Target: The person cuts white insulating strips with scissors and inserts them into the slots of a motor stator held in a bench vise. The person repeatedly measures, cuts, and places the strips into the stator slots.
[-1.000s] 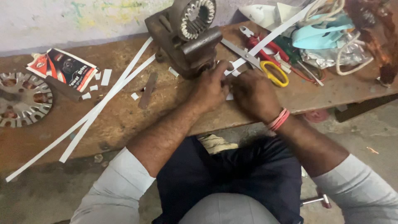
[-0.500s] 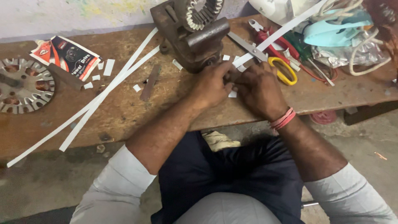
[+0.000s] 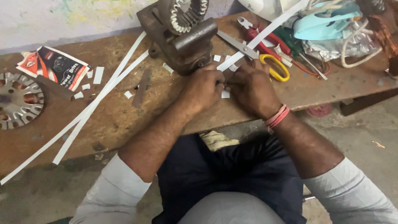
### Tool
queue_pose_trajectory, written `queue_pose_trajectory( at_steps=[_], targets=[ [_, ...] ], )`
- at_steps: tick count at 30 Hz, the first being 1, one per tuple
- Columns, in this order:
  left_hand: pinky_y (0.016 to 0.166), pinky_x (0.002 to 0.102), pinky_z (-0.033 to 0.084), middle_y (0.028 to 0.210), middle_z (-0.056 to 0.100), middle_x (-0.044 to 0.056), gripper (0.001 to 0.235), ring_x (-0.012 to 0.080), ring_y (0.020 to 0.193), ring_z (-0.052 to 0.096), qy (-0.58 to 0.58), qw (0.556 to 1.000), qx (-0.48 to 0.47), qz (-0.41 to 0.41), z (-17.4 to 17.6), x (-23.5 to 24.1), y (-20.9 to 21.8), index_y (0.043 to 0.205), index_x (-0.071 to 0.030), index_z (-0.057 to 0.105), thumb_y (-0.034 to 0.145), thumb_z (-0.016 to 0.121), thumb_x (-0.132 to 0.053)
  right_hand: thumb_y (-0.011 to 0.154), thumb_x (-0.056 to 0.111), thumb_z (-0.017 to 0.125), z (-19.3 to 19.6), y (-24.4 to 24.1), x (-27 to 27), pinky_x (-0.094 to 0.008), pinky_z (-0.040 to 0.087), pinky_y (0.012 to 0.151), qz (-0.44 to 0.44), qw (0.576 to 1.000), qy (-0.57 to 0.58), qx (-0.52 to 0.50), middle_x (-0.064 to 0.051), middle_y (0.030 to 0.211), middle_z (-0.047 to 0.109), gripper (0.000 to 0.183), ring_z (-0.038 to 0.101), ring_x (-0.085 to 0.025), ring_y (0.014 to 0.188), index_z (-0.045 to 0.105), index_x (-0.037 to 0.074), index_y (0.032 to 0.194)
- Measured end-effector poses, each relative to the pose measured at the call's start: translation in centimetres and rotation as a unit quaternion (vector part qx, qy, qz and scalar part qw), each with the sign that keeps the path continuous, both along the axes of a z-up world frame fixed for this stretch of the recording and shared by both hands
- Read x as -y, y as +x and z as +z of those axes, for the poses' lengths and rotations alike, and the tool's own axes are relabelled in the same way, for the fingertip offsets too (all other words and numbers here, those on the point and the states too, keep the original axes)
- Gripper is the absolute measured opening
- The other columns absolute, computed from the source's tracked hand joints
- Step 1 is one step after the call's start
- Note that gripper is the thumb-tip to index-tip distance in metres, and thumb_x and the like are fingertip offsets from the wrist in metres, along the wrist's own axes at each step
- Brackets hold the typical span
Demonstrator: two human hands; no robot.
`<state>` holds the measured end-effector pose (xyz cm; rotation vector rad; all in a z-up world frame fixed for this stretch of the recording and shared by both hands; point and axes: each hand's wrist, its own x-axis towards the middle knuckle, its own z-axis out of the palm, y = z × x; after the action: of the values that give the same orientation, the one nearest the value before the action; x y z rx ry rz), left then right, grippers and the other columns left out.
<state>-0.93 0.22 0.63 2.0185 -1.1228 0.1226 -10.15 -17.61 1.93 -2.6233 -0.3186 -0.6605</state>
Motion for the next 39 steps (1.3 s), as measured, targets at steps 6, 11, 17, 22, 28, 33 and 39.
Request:
queue_pose_trajectory(
  at_steps=[6, 11, 17, 22, 28, 33, 39],
  targets=[
    [0.076, 0.045, 0.055, 0.094, 0.065, 0.015, 0.005, 0.0339, 0.087, 0.068, 0.015, 0.999, -0.036, -0.016, 0.9, -0.4, -0.3, 0.085, -0.001, 0.069, 0.081, 0.072, -0.002, 0.08, 0.018, 0.081, -0.4, 0.3, 0.2, -0.05, 0.039, 0.097, 0.0, 0.999, -0.028, 0.019, 0.001, 0.097, 0.067, 0.011, 0.057, -0.028, 0.108, 0.079, 0.017, 0.091],
    [0.074, 0.044, 0.055, 0.093, 0.065, 0.014, 0.006, 0.0336, 0.086, 0.068, 0.028, 0.999, -0.02, -0.033, 1.2, -0.4, 0.0, 0.085, -0.001, 0.068, 0.08, 0.071, -0.002, 0.079, 0.016, 0.079, -0.2, 0.2, 0.4, -0.048, 0.039, 0.096, 0.017, 0.999, -0.023, 0.014, 0.003, 0.096, 0.068, 0.014, 0.057, -0.026, 0.106, 0.079, 0.016, 0.093],
    [0.072, 0.046, 0.055, 0.091, 0.065, 0.013, 0.006, 0.0345, 0.084, 0.068, 0.031, 0.998, -0.02, -0.043, 0.9, -0.4, 0.1, 0.085, -0.002, 0.067, 0.08, 0.071, -0.002, 0.078, 0.016, 0.08, 0.4, 0.2, 0.4, -0.048, 0.037, 0.091, 0.031, 0.999, -0.034, 0.01, 0.003, 0.094, 0.068, 0.014, 0.056, -0.026, 0.105, 0.078, 0.016, 0.092],
    [0.073, 0.046, 0.054, 0.091, 0.064, 0.013, 0.006, 0.0353, 0.085, 0.067, 0.005, 0.998, -0.007, -0.069, 0.5, -0.5, 0.4, 0.085, -0.002, 0.066, 0.08, 0.068, 0.0, 0.078, 0.016, 0.08, 0.9, 0.0, 0.4, -0.048, 0.037, 0.091, 0.056, 0.996, -0.054, 0.033, 0.002, 0.098, 0.068, 0.014, 0.055, -0.028, 0.106, 0.076, 0.016, 0.091],
    [0.075, 0.049, 0.053, 0.092, 0.062, 0.015, 0.006, 0.0387, 0.089, 0.065, 0.005, 0.993, 0.044, -0.111, 0.4, -0.5, 1.1, 0.082, -0.001, 0.062, 0.079, 0.066, 0.002, 0.076, 0.014, 0.077, 1.4, -0.1, 0.8, -0.047, 0.038, 0.092, 0.086, 0.991, -0.094, 0.04, 0.0, 0.097, 0.066, 0.019, 0.055, -0.029, 0.105, 0.075, 0.015, 0.095],
    [0.074, 0.048, 0.052, 0.093, 0.06, 0.016, 0.007, 0.0399, 0.089, 0.064, 0.009, 0.989, 0.049, -0.139, 0.4, -0.7, 1.3, 0.083, 0.0, 0.059, 0.08, 0.065, 0.001, 0.074, 0.013, 0.076, 1.5, -0.3, 1.0, -0.047, 0.038, 0.092, 0.095, 0.989, -0.11, 0.026, 0.0, 0.097, 0.066, 0.018, 0.054, -0.03, 0.103, 0.074, 0.016, 0.091],
    [0.08, 0.05, 0.05, 0.098, 0.061, 0.015, 0.01, 0.0407, 0.097, 0.062, 0.018, 0.988, 0.06, -0.144, 0.6, -1.6, 0.8, 0.09, -0.001, 0.063, 0.081, 0.062, 0.003, 0.075, 0.013, 0.074, 2.1, -1.0, 1.2, -0.047, 0.04, 0.092, 0.1, 0.985, -0.137, 0.028, 0.0, 0.104, 0.066, 0.024, 0.056, -0.028, 0.107, 0.076, 0.018, 0.098]
  ],
)
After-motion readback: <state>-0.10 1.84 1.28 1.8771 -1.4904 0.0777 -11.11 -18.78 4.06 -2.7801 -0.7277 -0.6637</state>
